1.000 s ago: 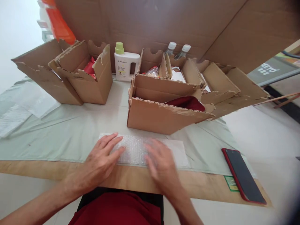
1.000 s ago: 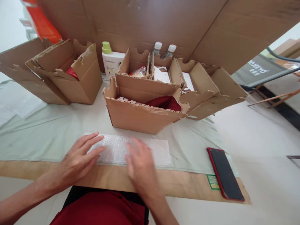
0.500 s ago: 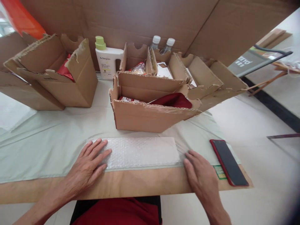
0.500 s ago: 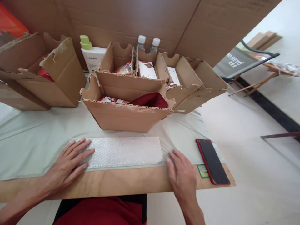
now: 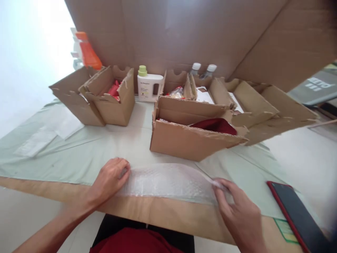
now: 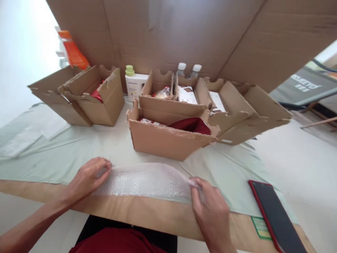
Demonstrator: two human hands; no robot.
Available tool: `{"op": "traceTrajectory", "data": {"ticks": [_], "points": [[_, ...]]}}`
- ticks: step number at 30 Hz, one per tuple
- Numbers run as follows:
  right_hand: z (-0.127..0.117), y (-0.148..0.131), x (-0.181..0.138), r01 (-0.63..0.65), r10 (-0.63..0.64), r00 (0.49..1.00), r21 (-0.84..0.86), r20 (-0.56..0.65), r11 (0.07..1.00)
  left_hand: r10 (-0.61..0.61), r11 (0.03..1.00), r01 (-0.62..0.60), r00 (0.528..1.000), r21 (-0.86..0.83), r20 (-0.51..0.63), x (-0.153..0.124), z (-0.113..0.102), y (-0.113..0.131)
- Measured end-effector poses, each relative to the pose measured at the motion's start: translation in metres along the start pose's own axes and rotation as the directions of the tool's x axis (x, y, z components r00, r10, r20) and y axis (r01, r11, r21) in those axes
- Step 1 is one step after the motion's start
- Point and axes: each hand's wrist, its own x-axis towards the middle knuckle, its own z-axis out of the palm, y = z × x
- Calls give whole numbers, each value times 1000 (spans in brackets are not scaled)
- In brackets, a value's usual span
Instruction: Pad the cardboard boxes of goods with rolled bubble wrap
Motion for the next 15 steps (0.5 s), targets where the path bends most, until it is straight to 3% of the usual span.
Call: {"op": "traceTrajectory", "data": {"ticks": [3,6,8,11,13,15], "points": [[-31,-48,24,225,-220,970,49,-102,973,-139,975,133,990,-181,-22,-33,-22,14],[-39,-108,64,498,-497,866,204,-58,843,-291,910,258,955,-324,-56,-69,-37,15],[-26,-145,97,579,-583,810,251,-64,776,-393,839,351,919,-416,-18,-87,-39,11],[10,-183,143,640,-631,768,119,-108,759,-496,700,469,862,-539,106,-103,-34,5],[30,-194,160,637,-632,770,62,-84,768,-536,584,528,821,-616,196,-108,-30,1],[39,-192,158,601,-600,798,127,-47,789,-521,429,544,801,-721,294,-111,-31,-3]]}}
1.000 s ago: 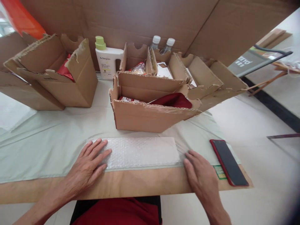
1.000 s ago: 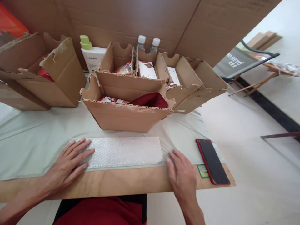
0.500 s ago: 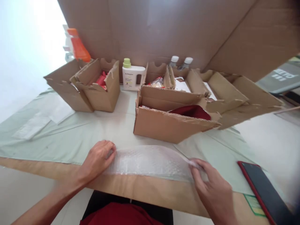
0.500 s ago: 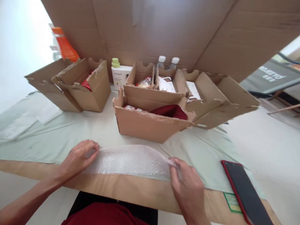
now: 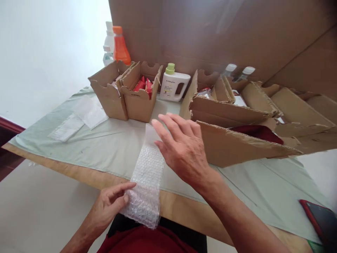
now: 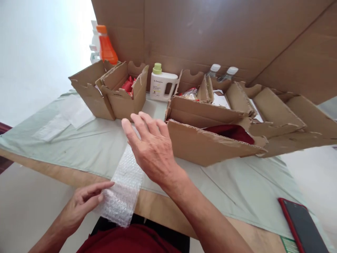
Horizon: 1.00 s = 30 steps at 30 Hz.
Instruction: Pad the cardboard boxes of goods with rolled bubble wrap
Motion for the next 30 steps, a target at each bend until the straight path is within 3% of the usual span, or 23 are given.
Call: {"op": "traceTrajectory", "data": {"ticks": [3,6,9,12,15,18,21,25,30], "points": [[-5,-6,-44,-49,21,989,196,145,979,-32,962,74,987,-263,160,-1,-10,1],[-8,-26,-104,-145,7,923,330,385,933,-37,959,95,976,-268,215,1,-14,6],[2,-59,-141,-279,93,909,426,407,860,1,997,12,986,-73,166,5,-11,11],[18,-86,-146,-375,277,926,541,257,753,259,936,-269,963,228,73,11,-5,15],[34,-93,-137,-537,488,836,558,251,633,477,766,-450,877,459,64,17,-1,21],[46,-84,-132,-640,569,763,482,306,599,471,699,-407,881,588,50,24,2,27],[47,-75,-134,-616,582,783,394,218,682,410,684,-293,912,669,-19,33,5,27],[32,-76,-140,-542,538,836,322,108,777,280,680,-193,960,707,-7,42,8,23],[26,-93,-136,-399,354,916,332,190,855,265,593,-167,964,788,5,50,11,16]]}}
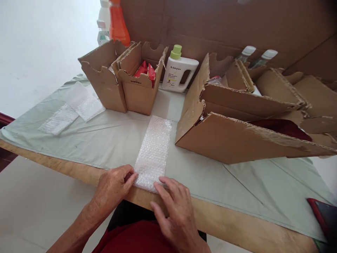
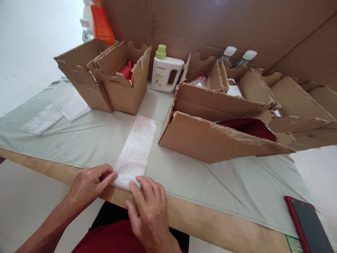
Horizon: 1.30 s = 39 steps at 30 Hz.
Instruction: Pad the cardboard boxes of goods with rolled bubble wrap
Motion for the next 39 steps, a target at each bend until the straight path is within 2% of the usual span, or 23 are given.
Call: {"op": "traceTrajectory", "data": {"ticks": [3,6,9,11,14,17,19,21,23,25,27,29,31,33,36,39], "points": [[11,0,4,20,-17,997,-43,72,999,41,999,-39,996,23,-83,-4,0,-4],[13,4,9,28,-27,998,-22,51,999,177,983,-182,962,-6,-209,-15,-7,-6],[6,5,14,33,-37,998,73,57,997,362,926,-375,912,-34,-193,-28,-13,-4],[0,5,18,-6,-10,994,153,105,988,422,894,-439,892,-90,-161,-32,-14,-1],[-5,5,19,-81,58,992,206,114,975,373,897,-402,912,-184,-172,-29,-9,2],[-8,7,14,-81,84,996,116,-20,990,268,922,-307,946,-235,-182,-19,-3,3],[-9,8,10,-42,45,995,40,-88,998,239,930,-281,952,-237,-194,-13,2,2],[-8,9,9,13,-13,998,-5,-66,1000,241,937,-283,948,-204,-206,-9,7,1],[-5,10,12,58,-57,998,-28,18,998,237,951,-273,945,-145,-223,-7,10,0],[0,12,18,79,-76,994,-33,75,996,227,963,-258,935,-84,-271,-8,10,0],[2,14,24,76,-75,994,-5,83,997,255,958,-282,919,-48,-301,-14,7,0],[0,14,29,55,-60,994,64,87,996,336,931,-362,904,-54,-265,-21,3,1],[-4,14,31,12,-34,989,154,141,988,403,897,-429,893,-103,-202,-28,1,1],[-9,13,29,-40,-2,980,208,198,977,413,881,-441,894,-171,-174,-31,1,1],[-12,14,21,-65,41,990,175,138,982,357,887,-390,919,-247,-169,-26,4,2],[-11,16,14,-20,16,999,92,38,996,316,907,-351,932,-232,-177,-16,8,4]]}}
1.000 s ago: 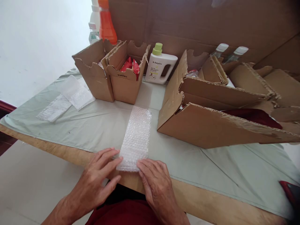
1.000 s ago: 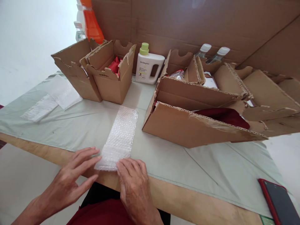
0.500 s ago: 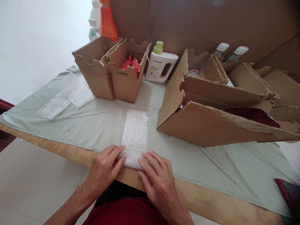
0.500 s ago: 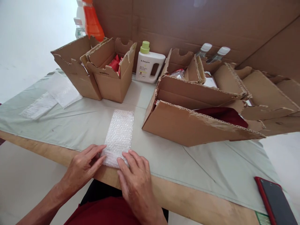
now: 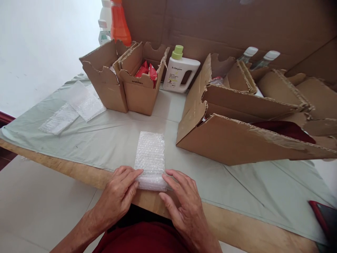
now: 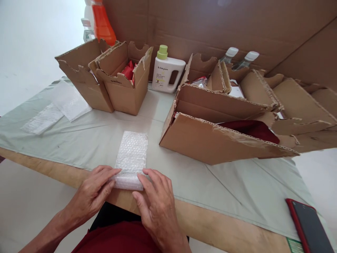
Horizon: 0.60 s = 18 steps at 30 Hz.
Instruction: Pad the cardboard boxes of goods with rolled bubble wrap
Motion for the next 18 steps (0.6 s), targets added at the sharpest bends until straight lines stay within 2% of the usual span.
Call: {"op": "traceTrajectory", "data": {"ticks": [4,6,9,12,15,18], "points": [[9,2,3,93,-88,994,-105,58,990,-11,993,21,996,117,-84,8,7,-5],[12,3,8,117,-110,992,-105,69,988,3,991,13,994,136,-113,5,6,-5],[10,3,14,98,-97,992,-4,76,995,57,995,-53,997,81,-44,-4,-1,-2],[3,3,12,31,-47,986,100,160,994,78,997,-78,996,13,33,-10,-7,0],[1,2,7,-5,-2,994,58,109,998,30,1000,-30,999,-1,27,-4,-5,-4],[6,1,7,39,-38,997,-24,67,999,2,998,0,999,66,-32,8,0,-12]]}}
